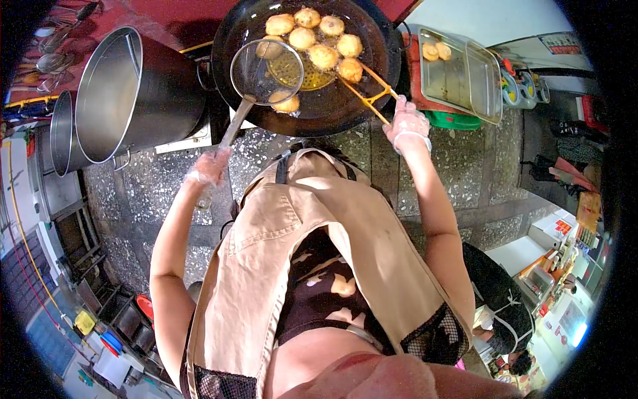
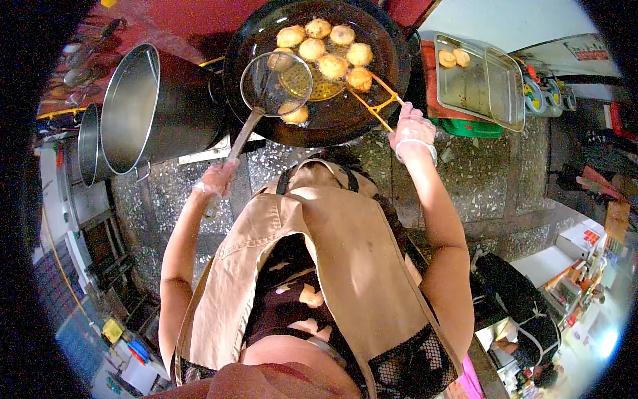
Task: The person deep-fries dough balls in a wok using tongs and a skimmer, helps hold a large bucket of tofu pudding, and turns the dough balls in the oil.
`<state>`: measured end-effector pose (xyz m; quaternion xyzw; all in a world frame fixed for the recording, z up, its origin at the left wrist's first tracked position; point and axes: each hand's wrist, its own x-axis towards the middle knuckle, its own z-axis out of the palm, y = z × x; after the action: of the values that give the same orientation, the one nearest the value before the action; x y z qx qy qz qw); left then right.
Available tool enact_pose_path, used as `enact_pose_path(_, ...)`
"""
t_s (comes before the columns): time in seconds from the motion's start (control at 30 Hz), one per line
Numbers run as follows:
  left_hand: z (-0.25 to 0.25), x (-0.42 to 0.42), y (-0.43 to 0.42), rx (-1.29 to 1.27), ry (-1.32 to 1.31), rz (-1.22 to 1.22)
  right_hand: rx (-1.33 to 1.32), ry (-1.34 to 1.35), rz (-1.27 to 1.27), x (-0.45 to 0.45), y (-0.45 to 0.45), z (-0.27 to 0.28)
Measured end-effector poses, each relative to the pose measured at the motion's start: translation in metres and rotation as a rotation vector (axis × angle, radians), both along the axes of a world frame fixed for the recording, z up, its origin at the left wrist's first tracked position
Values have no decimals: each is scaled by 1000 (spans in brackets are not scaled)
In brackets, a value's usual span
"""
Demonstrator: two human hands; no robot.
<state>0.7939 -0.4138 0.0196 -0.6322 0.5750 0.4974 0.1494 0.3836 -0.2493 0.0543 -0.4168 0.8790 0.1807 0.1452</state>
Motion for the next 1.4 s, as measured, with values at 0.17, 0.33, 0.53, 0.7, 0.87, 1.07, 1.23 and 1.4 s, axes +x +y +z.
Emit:
enact_pose_path(0.17,5,-2,-1,16,-27,-6,0,-9,27,1,3,5)
enact_pose_path(0.33,7,-5,0,7,-33,8,17,7,22,1,3,5)
enact_pose_path(0.53,-10,6,-1,3,6,6,5,9,22,1,6,4)
enact_pose_path(0.7,-9,6,-1,11,14,16,-6,8,3,1,8,5)
enact_pose_path(0.87,-8,5,-2,13,7,23,3,-28,-33,2,10,10)
enact_pose_path(1.07,0,-1,1,14,21,57,12,-55,-71,2,14,10)
enact_pose_path(1.23,5,-3,1,10,3,31,2,-85,-75,3,16,10)
enact_pose_path(1.4,6,-4,1,1,-3,30,-13,-100,-73,10,16,7)
